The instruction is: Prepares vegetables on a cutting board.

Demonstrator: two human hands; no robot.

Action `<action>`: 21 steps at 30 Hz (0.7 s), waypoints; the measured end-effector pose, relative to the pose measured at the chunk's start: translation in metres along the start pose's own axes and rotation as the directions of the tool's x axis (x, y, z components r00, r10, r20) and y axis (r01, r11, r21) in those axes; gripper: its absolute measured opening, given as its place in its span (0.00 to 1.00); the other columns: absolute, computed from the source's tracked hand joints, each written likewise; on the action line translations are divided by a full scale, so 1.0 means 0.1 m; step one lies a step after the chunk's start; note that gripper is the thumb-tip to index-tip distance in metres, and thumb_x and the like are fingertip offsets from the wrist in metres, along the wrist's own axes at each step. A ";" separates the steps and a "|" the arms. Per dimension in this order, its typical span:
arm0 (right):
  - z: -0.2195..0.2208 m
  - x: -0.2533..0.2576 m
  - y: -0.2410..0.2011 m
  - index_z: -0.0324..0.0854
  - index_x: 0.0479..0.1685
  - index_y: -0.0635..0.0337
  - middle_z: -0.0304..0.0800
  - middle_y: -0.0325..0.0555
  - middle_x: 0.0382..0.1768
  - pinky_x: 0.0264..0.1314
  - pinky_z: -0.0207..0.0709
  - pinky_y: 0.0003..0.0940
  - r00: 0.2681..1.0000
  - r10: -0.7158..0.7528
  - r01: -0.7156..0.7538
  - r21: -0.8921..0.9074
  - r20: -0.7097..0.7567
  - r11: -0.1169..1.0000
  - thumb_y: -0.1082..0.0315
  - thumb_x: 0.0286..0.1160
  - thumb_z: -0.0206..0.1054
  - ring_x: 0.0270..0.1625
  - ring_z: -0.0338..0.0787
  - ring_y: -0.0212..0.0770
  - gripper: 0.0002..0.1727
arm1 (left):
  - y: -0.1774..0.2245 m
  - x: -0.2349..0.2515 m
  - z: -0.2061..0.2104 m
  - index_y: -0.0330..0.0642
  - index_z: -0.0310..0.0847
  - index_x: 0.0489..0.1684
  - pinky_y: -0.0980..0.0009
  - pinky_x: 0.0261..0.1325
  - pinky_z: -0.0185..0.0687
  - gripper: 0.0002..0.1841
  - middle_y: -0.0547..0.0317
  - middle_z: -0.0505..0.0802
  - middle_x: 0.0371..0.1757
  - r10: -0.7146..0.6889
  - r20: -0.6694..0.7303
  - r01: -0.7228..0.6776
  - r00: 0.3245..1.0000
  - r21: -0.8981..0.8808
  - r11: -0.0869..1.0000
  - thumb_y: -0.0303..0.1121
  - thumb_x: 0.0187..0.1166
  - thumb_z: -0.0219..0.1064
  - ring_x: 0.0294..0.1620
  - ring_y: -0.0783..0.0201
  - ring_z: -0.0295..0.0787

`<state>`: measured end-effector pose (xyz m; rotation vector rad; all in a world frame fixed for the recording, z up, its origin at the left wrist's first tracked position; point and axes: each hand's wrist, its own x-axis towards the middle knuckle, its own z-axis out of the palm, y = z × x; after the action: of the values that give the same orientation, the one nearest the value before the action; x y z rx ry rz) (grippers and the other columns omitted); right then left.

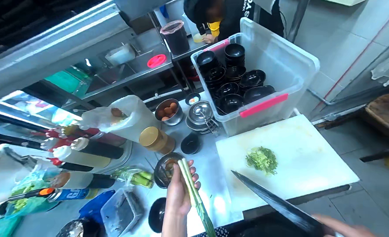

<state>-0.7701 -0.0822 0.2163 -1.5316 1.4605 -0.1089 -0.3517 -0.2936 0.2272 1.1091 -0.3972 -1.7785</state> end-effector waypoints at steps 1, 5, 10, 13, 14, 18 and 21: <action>0.09 0.06 0.07 0.71 0.84 0.49 0.92 0.61 0.52 0.50 0.83 0.71 1.000 0.028 -0.028 0.040 -0.002 0.999 0.58 0.90 0.57 0.45 0.93 0.63 0.25 | -0.13 0.05 -0.01 0.40 0.77 0.68 0.69 0.26 0.86 0.31 0.52 0.87 0.37 -0.019 -0.006 0.020 1.000 0.064 0.998 0.55 0.95 0.35 0.27 0.62 0.86; 0.33 0.22 0.19 0.70 0.85 0.44 0.92 0.59 0.57 0.58 0.82 0.69 0.993 0.117 -0.113 0.104 -0.030 0.988 0.58 0.89 0.59 0.53 0.94 0.61 0.26 | -0.56 0.16 0.00 0.37 0.75 0.74 0.68 0.32 0.86 0.19 0.51 0.87 0.44 -0.028 -0.003 0.026 1.000 0.532 0.846 0.37 0.94 0.50 0.32 0.61 0.86; 0.34 0.38 0.24 0.70 0.86 0.37 0.94 0.57 0.55 0.59 0.82 0.69 0.979 0.183 -0.180 0.032 -0.092 0.983 0.58 0.89 0.57 0.55 0.94 0.62 0.26 | -1.01 0.34 0.11 0.42 0.79 0.73 0.63 0.39 0.92 0.23 0.48 0.86 0.56 -0.026 0.047 -0.030 0.999 0.883 0.468 0.45 0.86 0.64 0.37 0.60 0.90; 0.29 0.49 0.31 0.67 0.88 0.35 0.93 0.56 0.56 0.60 0.82 0.67 0.968 0.227 -0.226 0.019 -0.111 0.974 0.57 0.90 0.56 0.55 0.94 0.60 0.27 | -1.17 0.45 0.28 0.45 0.80 0.75 0.63 0.51 0.90 0.25 0.48 0.84 0.62 -0.002 0.143 -0.138 0.990 0.959 0.249 0.47 0.85 0.65 0.50 0.61 0.89; 0.25 0.52 0.32 0.66 0.88 0.34 0.93 0.55 0.58 0.61 0.82 0.67 0.962 0.245 -0.245 0.018 -0.123 0.969 0.57 0.90 0.55 0.55 0.94 0.60 0.27 | -1.22 0.49 0.35 0.46 0.80 0.77 0.63 0.59 0.88 0.25 0.48 0.85 0.63 0.010 0.191 -0.190 0.982 0.966 0.177 0.47 0.84 0.65 0.56 0.60 0.88; 0.14 0.54 0.33 0.65 0.89 0.33 0.93 0.54 0.59 0.62 0.82 0.67 0.943 0.290 -0.296 -0.010 -0.165 0.955 0.56 0.90 0.56 0.56 0.93 0.60 0.27 | -1.42 0.64 0.65 0.44 0.79 0.79 0.58 0.75 0.80 0.27 0.49 0.88 0.65 -0.029 0.332 -0.333 0.943 0.941 -0.056 0.47 0.84 0.65 0.67 0.56 0.85; 0.13 0.53 0.25 0.65 0.89 0.39 0.93 0.58 0.54 0.60 0.82 0.66 0.944 0.309 -0.315 -0.037 -0.120 0.948 0.56 0.90 0.57 0.54 0.93 0.62 0.28 | -1.62 0.70 0.74 0.52 0.83 0.75 0.49 0.75 0.75 0.24 0.54 0.91 0.64 0.002 0.391 -0.374 0.920 0.882 -0.288 0.50 0.85 0.63 0.68 0.53 0.85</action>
<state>-0.7652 -0.1121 0.1647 -1.3357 1.7924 0.0364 -0.5105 -0.2904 0.1216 1.6520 -2.4766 -0.8517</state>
